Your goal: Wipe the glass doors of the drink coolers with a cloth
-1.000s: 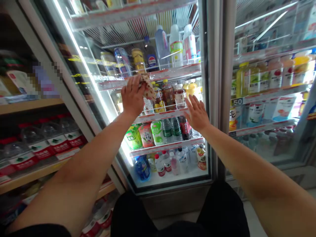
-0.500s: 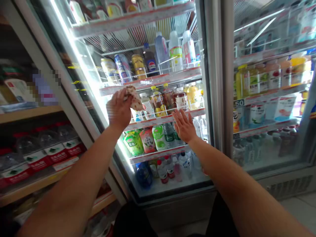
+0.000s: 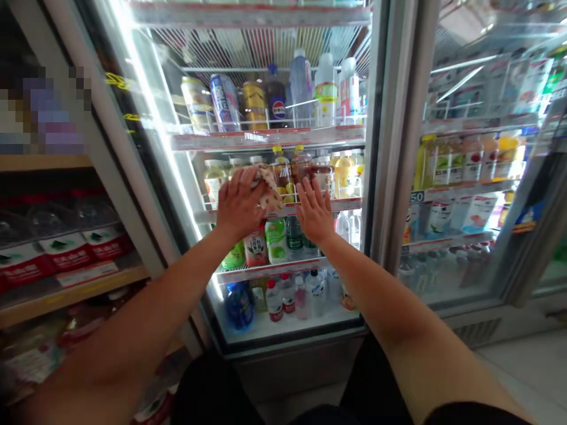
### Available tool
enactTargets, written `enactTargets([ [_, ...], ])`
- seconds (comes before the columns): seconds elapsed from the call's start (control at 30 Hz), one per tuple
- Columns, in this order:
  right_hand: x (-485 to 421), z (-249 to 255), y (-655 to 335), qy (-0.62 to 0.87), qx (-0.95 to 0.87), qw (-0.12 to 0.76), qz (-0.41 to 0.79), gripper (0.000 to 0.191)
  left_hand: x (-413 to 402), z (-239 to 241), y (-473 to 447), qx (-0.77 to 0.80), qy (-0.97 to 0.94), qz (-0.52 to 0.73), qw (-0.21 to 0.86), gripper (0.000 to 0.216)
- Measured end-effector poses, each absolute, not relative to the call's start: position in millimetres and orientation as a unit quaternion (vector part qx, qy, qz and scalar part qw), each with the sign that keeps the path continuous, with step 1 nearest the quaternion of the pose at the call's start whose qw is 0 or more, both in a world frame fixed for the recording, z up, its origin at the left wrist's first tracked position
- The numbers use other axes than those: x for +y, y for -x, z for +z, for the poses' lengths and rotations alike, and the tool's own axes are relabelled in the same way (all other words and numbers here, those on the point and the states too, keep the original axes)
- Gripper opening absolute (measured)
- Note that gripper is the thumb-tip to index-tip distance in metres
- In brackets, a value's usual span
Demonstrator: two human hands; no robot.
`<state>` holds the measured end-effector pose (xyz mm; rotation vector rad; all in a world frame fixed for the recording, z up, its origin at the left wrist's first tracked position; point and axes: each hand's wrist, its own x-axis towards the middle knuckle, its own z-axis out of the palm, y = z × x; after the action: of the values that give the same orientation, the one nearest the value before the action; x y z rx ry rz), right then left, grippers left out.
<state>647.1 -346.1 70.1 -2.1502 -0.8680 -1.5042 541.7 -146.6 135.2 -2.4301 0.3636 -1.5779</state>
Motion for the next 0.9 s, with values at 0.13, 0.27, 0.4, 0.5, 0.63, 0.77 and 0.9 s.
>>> enactTargets([
  [0.13, -354, 53, -653, 0.765, -0.322, 0.152, -0.537, 0.064, -131, 125, -536, 0.120, 0.827, -0.539, 0.103, 0.051],
  [0.27, -356, 46, -659, 0.767, -0.327, 0.148, -0.533, 0.063, -99, 116, -521, 0.065, 0.820, -0.564, 0.075, 0.051],
  [0.4, -347, 42, -658, 0.773, -0.311, 0.183, -0.521, 0.066, -78, 99, -507, -0.015, 0.801, -0.597, 0.043, 0.054],
  [0.5, -339, 42, -652, 0.771, -0.300, 0.199, -0.525, 0.070, -75, 79, -505, -0.043, 0.792, -0.608, 0.032, 0.055],
  [0.63, -325, 43, -639, 0.758, -0.343, 0.163, -0.530, 0.073, -92, 45, -513, -0.003, 0.810, -0.584, 0.051, 0.054],
  [0.77, -306, 35, -631, 0.755, -0.390, 0.123, -0.513, 0.071, -117, 9, -517, -0.001, 0.833, -0.552, 0.035, 0.052],
  [0.9, -298, 26, -630, 0.760, -0.382, 0.135, -0.507, 0.069, -125, -18, -515, -0.028, 0.840, -0.542, 0.004, 0.050],
])
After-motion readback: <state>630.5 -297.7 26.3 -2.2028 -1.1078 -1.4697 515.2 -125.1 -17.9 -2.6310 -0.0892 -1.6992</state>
